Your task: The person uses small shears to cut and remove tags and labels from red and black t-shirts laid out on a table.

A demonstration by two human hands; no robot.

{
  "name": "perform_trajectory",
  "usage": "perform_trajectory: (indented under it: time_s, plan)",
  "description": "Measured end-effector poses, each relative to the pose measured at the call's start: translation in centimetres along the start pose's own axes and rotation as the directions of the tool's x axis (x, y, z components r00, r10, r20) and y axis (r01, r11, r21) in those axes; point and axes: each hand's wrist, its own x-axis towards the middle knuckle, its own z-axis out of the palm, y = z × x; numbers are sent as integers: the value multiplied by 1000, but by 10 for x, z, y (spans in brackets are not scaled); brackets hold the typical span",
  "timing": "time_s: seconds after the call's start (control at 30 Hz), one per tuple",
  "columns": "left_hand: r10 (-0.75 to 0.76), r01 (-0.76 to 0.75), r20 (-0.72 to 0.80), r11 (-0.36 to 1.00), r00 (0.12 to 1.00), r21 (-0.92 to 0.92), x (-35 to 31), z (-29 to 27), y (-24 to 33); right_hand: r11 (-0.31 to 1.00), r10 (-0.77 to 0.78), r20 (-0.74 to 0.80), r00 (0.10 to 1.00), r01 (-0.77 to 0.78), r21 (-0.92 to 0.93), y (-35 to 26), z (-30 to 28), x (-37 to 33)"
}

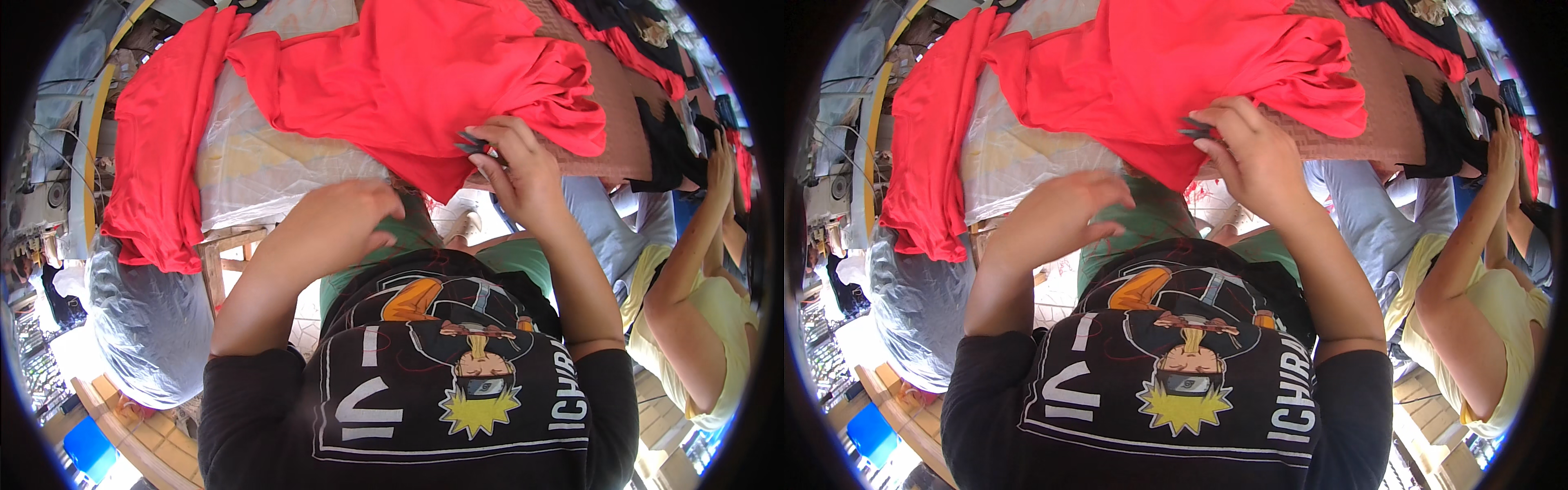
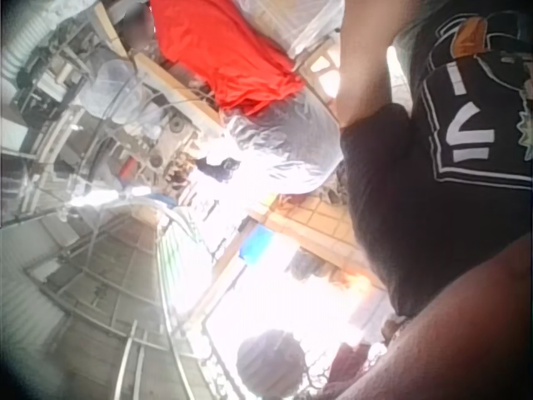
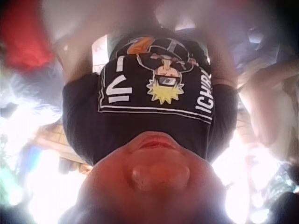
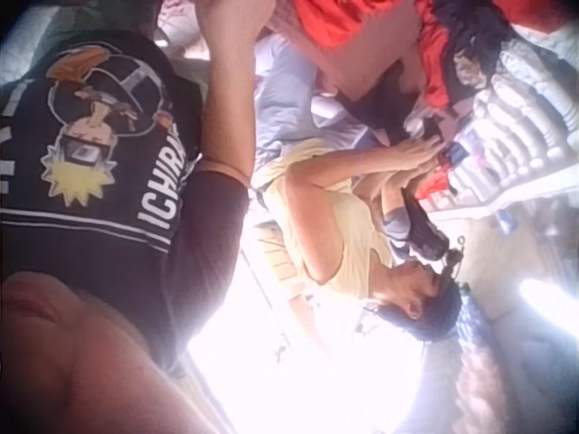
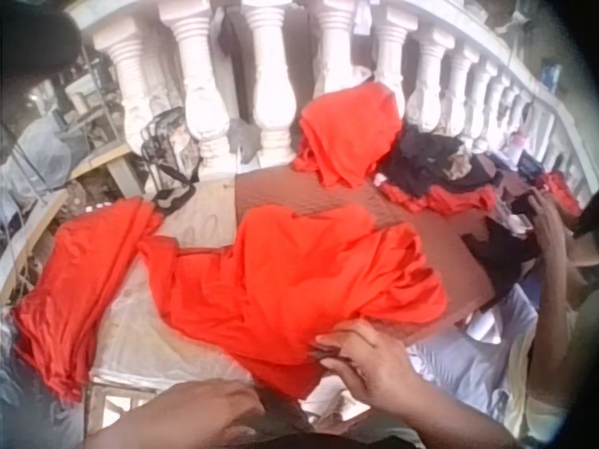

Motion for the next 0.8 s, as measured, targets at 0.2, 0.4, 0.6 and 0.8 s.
perform_trajectory:
  time_s: [0.2,0.4,0.6,0.8]
  plan:
    - [-127,126,-463,992,877,-34,33,30,-11,995,59,-89,994,-52,81,0,-8,3]
    - [-63,66,194,998,979,-7,-13,-10,-13,995,81,-155,985,-70,75,17,-20,-2]
    - [139,-107,-204,981,969,161,-3,-21,14,928,299,-137,944,-254,272,22,-23,2]
    - [38,-23,-537,999,842,34,72,28,9,819,494,189,849,-527,229,29,-5,-6]
